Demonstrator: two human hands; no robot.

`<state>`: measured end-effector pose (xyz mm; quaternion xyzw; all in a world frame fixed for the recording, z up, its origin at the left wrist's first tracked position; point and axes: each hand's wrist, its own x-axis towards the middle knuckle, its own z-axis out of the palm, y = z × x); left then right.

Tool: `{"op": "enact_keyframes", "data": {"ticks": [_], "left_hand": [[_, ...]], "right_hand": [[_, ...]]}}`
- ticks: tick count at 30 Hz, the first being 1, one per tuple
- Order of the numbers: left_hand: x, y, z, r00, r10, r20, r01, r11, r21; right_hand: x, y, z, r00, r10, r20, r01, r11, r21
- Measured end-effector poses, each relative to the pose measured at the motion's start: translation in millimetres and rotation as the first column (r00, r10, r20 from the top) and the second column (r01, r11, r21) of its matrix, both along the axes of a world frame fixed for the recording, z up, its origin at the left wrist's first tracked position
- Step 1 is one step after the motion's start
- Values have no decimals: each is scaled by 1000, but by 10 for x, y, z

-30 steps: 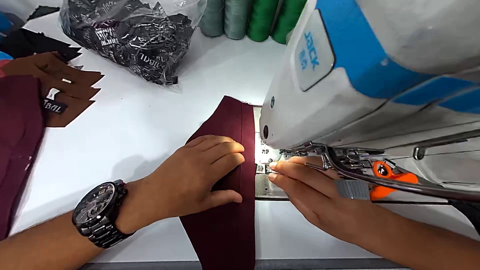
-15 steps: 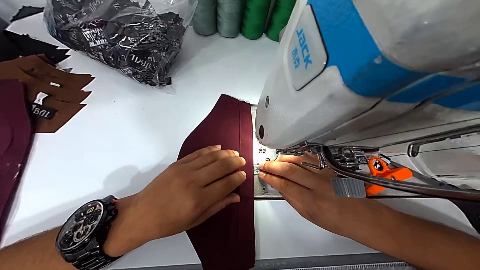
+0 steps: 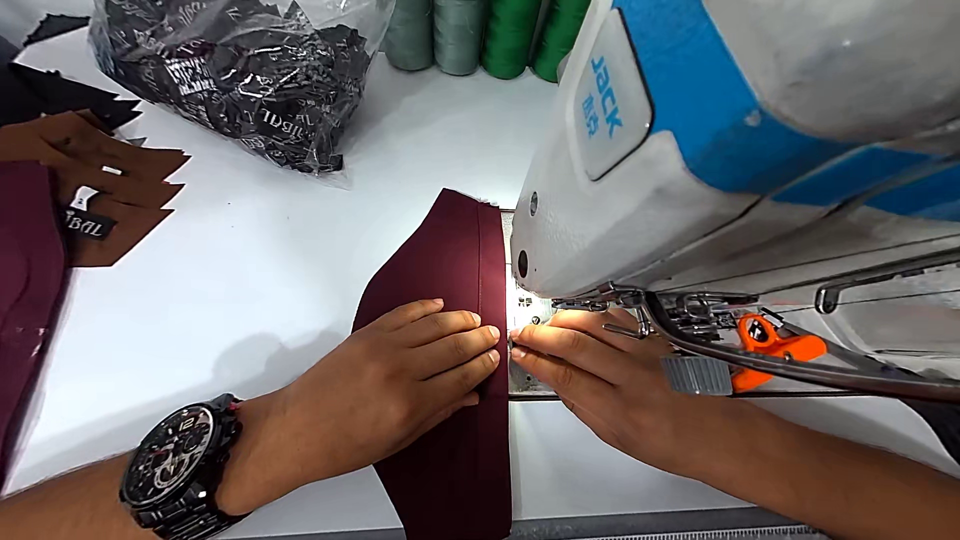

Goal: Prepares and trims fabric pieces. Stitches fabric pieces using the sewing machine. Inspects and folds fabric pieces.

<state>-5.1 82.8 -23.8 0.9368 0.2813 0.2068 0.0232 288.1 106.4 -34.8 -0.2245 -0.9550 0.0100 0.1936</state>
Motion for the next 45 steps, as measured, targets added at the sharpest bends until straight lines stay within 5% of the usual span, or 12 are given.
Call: {"op": "enact_keyframes", "data": {"ticks": [45], "left_hand": [[49,-14,-42,1000,-1,-21,0,1000,-10]], "right_hand": [[3,9,-47,1000,2,10,-3,999,44]]}}
